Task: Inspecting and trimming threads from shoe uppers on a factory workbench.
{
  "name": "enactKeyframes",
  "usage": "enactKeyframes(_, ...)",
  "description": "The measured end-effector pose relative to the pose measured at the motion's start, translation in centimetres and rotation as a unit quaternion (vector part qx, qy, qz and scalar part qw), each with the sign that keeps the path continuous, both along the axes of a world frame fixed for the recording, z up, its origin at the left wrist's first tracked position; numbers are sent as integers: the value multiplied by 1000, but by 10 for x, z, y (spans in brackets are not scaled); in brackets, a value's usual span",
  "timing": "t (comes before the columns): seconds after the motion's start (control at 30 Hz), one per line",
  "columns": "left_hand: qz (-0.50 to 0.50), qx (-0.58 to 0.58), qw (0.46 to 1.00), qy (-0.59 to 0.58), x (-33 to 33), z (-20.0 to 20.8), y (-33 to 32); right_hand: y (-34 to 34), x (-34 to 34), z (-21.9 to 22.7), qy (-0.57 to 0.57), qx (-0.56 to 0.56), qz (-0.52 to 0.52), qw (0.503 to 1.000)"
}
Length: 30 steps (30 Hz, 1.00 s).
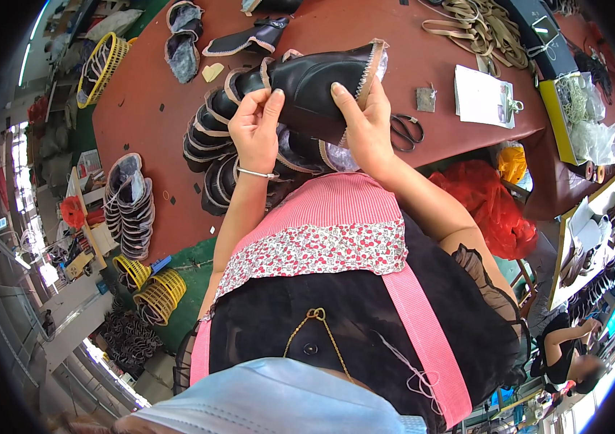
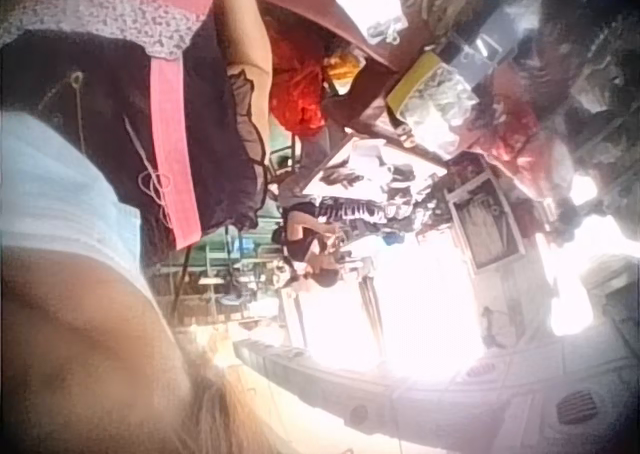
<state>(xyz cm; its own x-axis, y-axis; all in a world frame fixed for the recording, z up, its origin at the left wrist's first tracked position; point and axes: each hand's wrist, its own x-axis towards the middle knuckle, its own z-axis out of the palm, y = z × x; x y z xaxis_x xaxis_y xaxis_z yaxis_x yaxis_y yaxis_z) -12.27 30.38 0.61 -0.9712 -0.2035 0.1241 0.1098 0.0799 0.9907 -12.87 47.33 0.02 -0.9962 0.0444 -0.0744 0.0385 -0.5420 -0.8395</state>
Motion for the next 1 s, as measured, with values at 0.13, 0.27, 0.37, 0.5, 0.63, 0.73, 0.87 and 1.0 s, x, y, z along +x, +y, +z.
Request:
enactKeyframes(0.13,89,21,994,-55,-10,-1,-9,-8,5,-2,-11,-5,5,1000)
enactKeyframes(0.27,42,67,997,-21,-8,10,-9,-9,2,5,-25,-50,-3,998)
enactKeyframes(0.37,45,38,998,-22,0,9,1,-8,-1,1,-6,-23,-5,1000)
enactKeyframes(0.5,60,19,998,-28,-5,7,-12,-8,-2,0,-13,-27,-3,1000)
enactKeyframes(0.63,18,170,983,-74,-9,13,-22,-6,-6,3,-36,-78,-5,996)
enactKeyframes(0.73,-52,65,996,-36,-1,5,-15,-5,-9,3,-38,-66,-12,997)
enactKeyframes(0.87,-92,64,993,-28,1,7,-19,8,-20,2,-115,-110,12,987)
enactKeyframes(1.0,-133,13,991,-5,1,13,-19,19,-29,-20,-208,-204,75,954)
